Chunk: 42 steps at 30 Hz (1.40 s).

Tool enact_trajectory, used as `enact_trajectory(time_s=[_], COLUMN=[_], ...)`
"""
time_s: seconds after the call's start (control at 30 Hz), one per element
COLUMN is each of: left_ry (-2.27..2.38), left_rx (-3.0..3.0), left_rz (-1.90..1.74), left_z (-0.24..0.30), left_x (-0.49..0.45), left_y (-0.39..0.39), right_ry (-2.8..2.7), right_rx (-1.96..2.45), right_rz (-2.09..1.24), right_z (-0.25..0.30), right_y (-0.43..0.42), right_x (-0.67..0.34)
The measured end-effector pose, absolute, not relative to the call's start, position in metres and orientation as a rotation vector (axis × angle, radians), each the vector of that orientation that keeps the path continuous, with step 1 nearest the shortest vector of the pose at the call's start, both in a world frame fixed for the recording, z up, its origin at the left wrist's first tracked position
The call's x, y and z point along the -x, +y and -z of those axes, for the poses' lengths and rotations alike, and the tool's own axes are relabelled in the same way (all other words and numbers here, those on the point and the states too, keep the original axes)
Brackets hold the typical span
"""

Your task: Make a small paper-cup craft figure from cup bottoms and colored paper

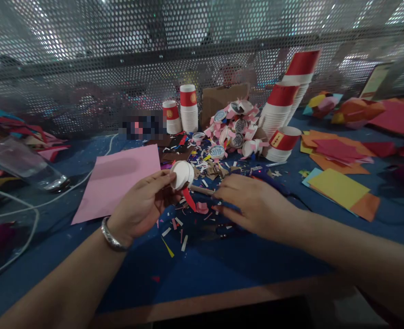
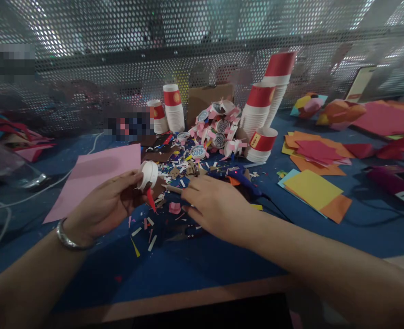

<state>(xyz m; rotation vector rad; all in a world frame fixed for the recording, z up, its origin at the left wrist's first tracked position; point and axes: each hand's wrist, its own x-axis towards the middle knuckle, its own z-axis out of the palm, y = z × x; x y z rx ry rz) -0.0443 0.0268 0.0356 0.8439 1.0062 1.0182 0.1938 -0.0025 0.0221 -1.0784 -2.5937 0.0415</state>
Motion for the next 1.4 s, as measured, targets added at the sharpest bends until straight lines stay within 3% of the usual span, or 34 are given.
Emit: enact_trajectory(time_s=[0.97,1.17,1.4], left_ry=[0.981,0.993,0.940], left_rx=[-0.972,-1.024,-1.043], left_rz=[-0.983,-0.887,-0.790], left_z=[-0.027,-0.026,-0.022], left_x=[0.047,0.050,0.049], left_y=[0.034,0.033,0.032], right_ry=[-2.614,-2.310,-2.158], right_rx=[0.781,0.775,0.820], right_rz=[-0.020,-0.194,0.073], right_z=[0.010,0.001,-0.007], right_y=[0.011,0.008,0.004], right_x=[-0.185,-0.193,-0.195])
